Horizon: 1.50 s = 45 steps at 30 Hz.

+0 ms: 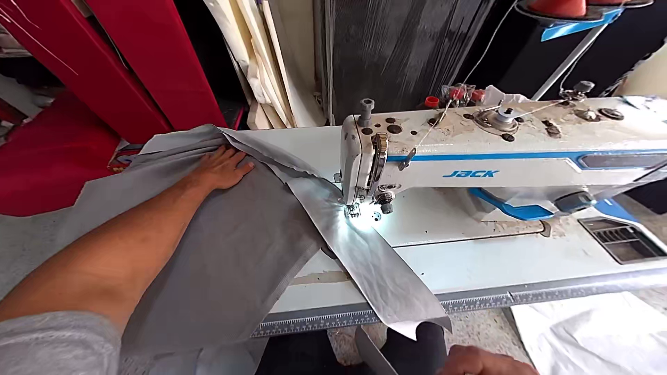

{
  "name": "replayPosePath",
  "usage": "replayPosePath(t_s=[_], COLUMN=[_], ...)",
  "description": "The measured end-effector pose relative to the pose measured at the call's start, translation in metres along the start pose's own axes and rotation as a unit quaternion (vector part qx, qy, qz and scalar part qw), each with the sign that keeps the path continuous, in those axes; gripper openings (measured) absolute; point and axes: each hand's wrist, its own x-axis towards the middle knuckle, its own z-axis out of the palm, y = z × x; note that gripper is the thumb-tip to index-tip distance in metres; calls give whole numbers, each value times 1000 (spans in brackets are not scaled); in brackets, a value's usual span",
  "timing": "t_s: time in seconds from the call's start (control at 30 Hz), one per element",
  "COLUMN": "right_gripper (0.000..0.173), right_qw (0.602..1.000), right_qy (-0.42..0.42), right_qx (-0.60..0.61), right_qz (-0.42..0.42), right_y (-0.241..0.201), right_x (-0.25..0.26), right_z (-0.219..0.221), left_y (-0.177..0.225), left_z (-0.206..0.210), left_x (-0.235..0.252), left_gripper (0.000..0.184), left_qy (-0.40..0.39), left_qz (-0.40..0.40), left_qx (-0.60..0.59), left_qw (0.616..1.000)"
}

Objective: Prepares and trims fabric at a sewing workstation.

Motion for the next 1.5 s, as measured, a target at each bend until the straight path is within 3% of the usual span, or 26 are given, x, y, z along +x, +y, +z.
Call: replayPosePath(t_s=[0.07,0.13,0.23,0.27,0.33,0.4,0.47,0.57,0.63,0.73,0.77,0.83,0.9,0.93,0.97,1.03,1.07,1.13,1.17,1.2,1.23,1.3,1.37,1.43,1.47,1.5], right_gripper=[11,12,17,17,14,11,9,15,40,71,72,54,30,23,22,26,25,22,27,35,37,39,53,87,90,79], right_qw=[994,976,963,966,981,993,998,1000,999,994,990,981,949,931,918,899,894,896,899,903,912,941,932,938,951,964], right_qy=[98,191,243,229,164,91,49,31,25,72,106,163,296,352,389,413,397,309,252,197,157,127,200,205,186,172], right_qx=[-21,-29,28,49,63,51,32,4,-9,65,79,93,105,90,51,-67,-138,-279,-328,-361,-363,-301,-289,-274,-241,-196], right_qz=[52,99,111,107,85,54,28,-2,-41,-50,-41,-44,-30,-38,-60,-125,-152,-156,-142,-122,-106,-93,-83,-63,-54,-53], right_y=[-5,-3,3,2,-5,-14,-23,-24,-10,22,29,35,25,17,10,-2,-5,-8,-7,-6,-5,-4,3,12,17,21], right_x=[-10,-11,-4,-2,2,3,1,-10,-23,-56,-64,-76,-78,-75,-70,-64,-62,-59,-56,-54,-52,-49,-47,-41,-39,-37], right_z=[6,9,9,9,7,3,-3,-22,-40,-44,-39,-31,-20,-17,-16,-15,-12,3,11,16,16,3,-9,-18,-20,-19], left_y=[28,73,164,197,261,310,336,353,363,381,388,403,414,418,420,422,422,423,422,421,419,408,399,398,399,400], left_z=[-17,-29,-14,-2,19,24,21,24,25,20,20,23,29,31,33,27,21,13,12,13,15,26,30,26,25,26], left_x=[-28,-93,-205,-237,-281,-302,-310,-318,-319,-317,-316,-317,-319,-321,-324,-333,-340,-353,-359,-361,-357,-345,-340,-342,-344,-346], left_gripper=[53,47,42,39,40,56,56,27,22,15,15,17,23,32,43,64,76,91,81,57,36,28,34,33,30,28], left_qy=[56,149,244,227,91,-33,-95,-75,-21,-7,-7,-16,-4,29,69,100,69,-17,-43,-46,-39,-28,-33,-54,-60,-59], left_qz=[-23,-18,87,138,222,274,302,290,257,201,192,183,164,149,139,161,187,213,175,111,41,-67,-100,-79,-53,-20], left_qx=[-34,-113,-284,-371,-534,-600,-634,-662,-679,-756,-771,-777,-753,-722,-688,-673,-696,-780,-834,-879,-904,-925,-916,-899,-891,-885], left_qw=[998,982,923,890,811,751,705,687,687,622,608,602,638,675,709,715,689,588,522,462,424,374,388,428,447,461])
